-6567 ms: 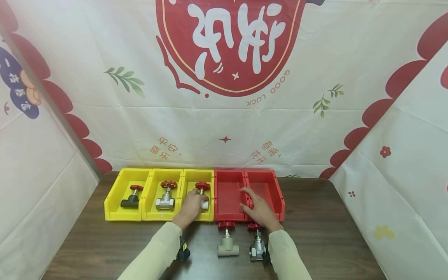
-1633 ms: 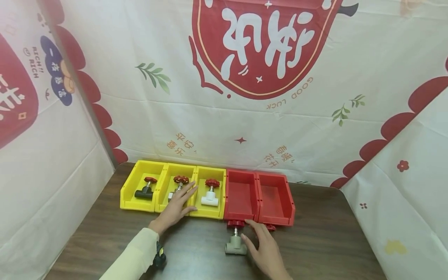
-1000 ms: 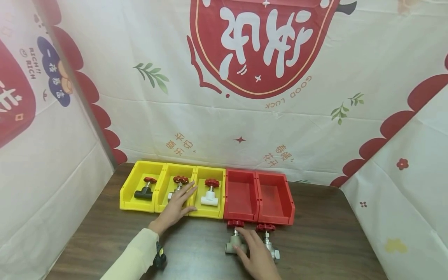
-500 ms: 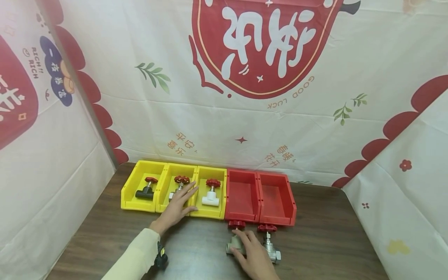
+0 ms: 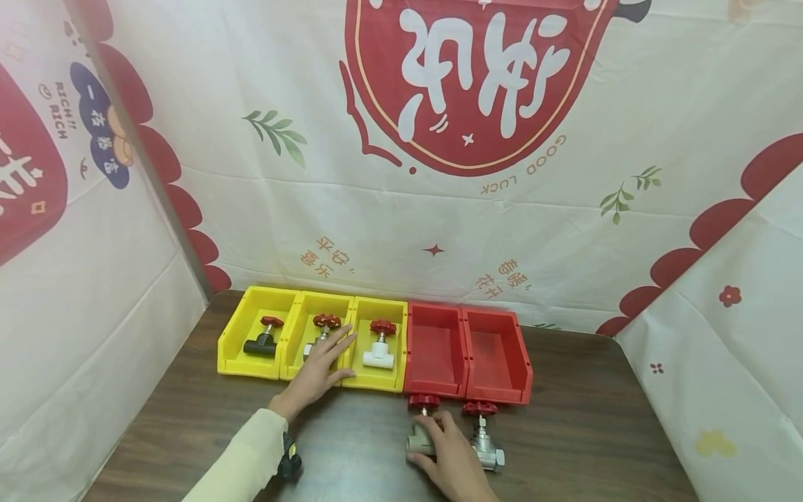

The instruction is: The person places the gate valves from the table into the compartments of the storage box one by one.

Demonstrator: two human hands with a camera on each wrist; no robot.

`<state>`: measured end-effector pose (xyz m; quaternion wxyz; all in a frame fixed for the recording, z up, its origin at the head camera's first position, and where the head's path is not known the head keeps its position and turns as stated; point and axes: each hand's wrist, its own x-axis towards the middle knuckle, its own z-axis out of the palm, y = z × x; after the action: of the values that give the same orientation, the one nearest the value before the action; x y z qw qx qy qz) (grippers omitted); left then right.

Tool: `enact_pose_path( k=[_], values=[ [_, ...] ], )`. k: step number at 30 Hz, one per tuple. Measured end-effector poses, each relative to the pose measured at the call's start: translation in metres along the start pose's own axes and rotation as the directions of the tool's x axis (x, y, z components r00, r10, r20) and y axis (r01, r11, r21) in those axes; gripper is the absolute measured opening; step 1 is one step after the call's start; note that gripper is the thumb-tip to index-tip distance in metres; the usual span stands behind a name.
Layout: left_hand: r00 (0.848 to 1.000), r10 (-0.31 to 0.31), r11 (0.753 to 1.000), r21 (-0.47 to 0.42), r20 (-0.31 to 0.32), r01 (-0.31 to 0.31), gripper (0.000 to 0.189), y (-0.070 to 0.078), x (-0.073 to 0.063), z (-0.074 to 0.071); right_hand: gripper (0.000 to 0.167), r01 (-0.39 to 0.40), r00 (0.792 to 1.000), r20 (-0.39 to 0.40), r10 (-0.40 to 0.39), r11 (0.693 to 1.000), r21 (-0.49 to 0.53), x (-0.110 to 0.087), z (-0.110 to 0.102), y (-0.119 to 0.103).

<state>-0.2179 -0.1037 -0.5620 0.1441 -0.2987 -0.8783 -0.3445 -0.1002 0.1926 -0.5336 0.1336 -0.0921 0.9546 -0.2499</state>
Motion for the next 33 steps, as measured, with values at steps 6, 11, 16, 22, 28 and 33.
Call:
enact_pose_path(
  k=[6, 11, 16, 22, 28, 33],
  values=[
    [1.000, 0.012, 1.000, 0.009, -0.004, -0.012, 0.076, 0.000, 0.001, 0.001, 0.064, -0.004, 1.000, 0.000, 0.004, 1.000, -0.030, 0.003, 0.005, 0.000],
    [1.000, 0.000, 1.000, 0.008, 0.003, 0.000, 0.076, 0.001, 0.001, 0.001, 0.062, -0.013, 1.000, 0.003, 0.013, 0.999, -0.047, 0.004, 0.007, -0.001],
    [1.000, 0.008, 1.000, 0.004, 0.003, -0.008, 0.075, 0.001, 0.002, 0.002, 0.060, -0.005, 1.000, -0.017, 0.004, 0.998, -0.064, 0.005, 0.009, 0.000],
    [1.000, 0.016, 1.000, 0.013, -0.002, -0.016, 0.076, 0.000, 0.003, 0.001, 0.057, 0.013, 0.998, -0.059, -0.018, 0.997, -0.078, 0.006, 0.012, 0.000],
    [0.999, 0.035, 0.999, 0.011, -0.016, -0.034, 0.075, 0.000, 0.001, 0.000, 0.054, 0.021, 0.995, -0.100, -0.029, 0.997, -0.080, 0.004, 0.018, -0.002],
    [0.999, 0.045, 0.999, 0.014, -0.029, -0.044, 0.075, -0.002, 0.001, 0.001, 0.054, 0.012, 0.991, -0.135, -0.023, 0.996, -0.084, 0.004, 0.022, -0.001]
  ],
)
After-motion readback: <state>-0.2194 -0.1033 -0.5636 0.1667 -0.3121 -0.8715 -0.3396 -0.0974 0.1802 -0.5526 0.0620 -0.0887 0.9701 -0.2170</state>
